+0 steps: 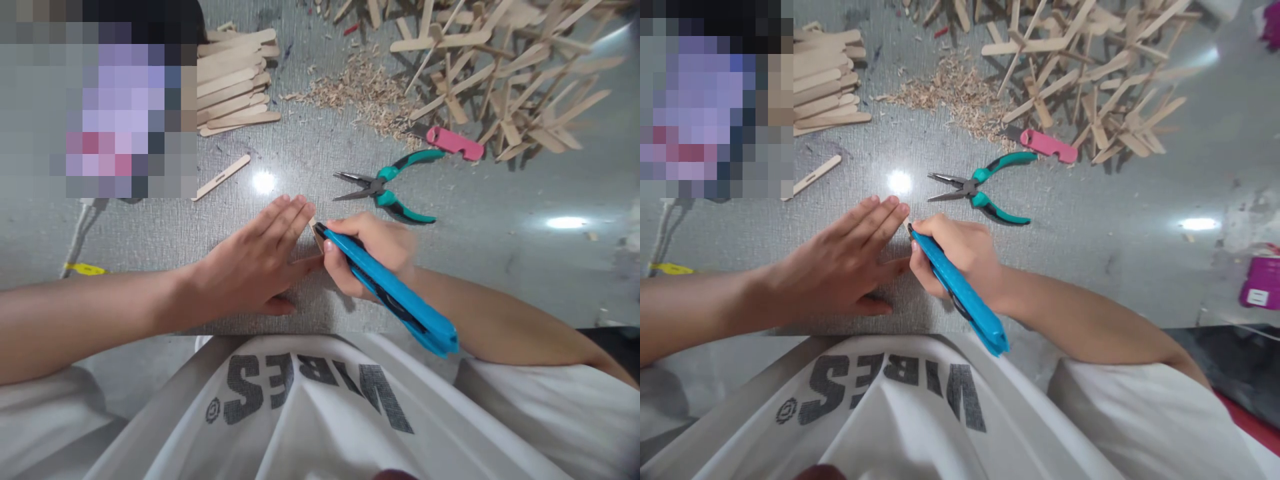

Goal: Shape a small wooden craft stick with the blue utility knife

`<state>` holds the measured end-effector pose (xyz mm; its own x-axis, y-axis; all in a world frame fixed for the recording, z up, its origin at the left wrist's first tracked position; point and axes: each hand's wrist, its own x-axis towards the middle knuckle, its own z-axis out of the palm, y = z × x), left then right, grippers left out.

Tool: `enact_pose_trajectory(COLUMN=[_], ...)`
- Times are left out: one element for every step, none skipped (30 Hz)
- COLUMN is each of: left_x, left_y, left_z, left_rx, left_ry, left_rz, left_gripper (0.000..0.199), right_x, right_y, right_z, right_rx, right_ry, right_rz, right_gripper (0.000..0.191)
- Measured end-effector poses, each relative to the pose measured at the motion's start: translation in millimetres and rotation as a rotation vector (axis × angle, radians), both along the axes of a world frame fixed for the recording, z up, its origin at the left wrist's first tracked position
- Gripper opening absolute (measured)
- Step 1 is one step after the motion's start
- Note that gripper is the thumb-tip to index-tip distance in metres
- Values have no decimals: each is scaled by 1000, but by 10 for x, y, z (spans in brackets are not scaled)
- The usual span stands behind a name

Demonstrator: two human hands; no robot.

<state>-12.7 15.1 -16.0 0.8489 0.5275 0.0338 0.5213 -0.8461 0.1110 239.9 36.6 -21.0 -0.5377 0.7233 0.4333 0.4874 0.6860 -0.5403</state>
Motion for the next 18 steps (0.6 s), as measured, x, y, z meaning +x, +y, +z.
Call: enact_pose_trajectory(left_x=[-3, -8, -13, -19, -23, -25, -24, -20, -13, -3, 8, 21, 33, 45, 55, 64, 72, 78], left_y=[9, 21, 36, 51, 66, 78, 87, 92, 92, 90, 85, 79, 73, 69, 66, 64, 62, 61], left_z=[5, 5, 0, -8, -19, -31, -43, -52, -59, -62, -63, -62, -60, -57, -54, -51, -49, -48], left_rx=[-22, -46, -73, -101, -126, -150, -172, -191, -204, -212, -215, -214, -209, -202, -193, -181, -168, -154], left_ry=[-1, -10, -23, -41, -67, -88, -106, -119, -125, -122, -111, -97, -86, -73, -65, -61, -57, -53], left_rz=[2, -2, -12, -27, -42, -50, -48, -40, -27, -12, -1, 4, 7, 9, 8, 5, 3, 0], left_gripper=[114, 111, 108, 104, 100, 97, 96, 95, 95, 95, 95, 96, 97, 99, 102, 106, 109, 111], right_x=[-10, -19, -27, -34, -38, -40, -39, -36, -31, -24, -17, -9, -1, 5, 11, 14, 15, 15], right_y=[2, 4, 7, 10, 12, 14, 14, 14, 13, 13, 14, 16, 19, 24, 28, 33, 36, 37], right_z=[12, 21, 26, 29, 29, 28, 26, 24, 22, 18, 14, 8, 1, -7, -14, -20, -25, -29], right_rx=[2, 8, 16, 22, 30, 30, 26, 23, 21, 16, 13, 14, 18, 19, 24, 31, 36, 37], right_ry=[-8, -11, -10, -10, -4, -1, 1, 3, 5, 4, 4, 7, 13, 15, 22, 28, 30, 30], right_rz=[4, 6, 8, 8, 10, 11, 15, 23, 29, 35, 39, 42, 46, 47, 52, 55, 56, 56], right_gripper=[29, 29, 29, 29, 29, 29, 29, 30, 30, 30, 30, 30, 29, 29, 29, 28, 28, 27])
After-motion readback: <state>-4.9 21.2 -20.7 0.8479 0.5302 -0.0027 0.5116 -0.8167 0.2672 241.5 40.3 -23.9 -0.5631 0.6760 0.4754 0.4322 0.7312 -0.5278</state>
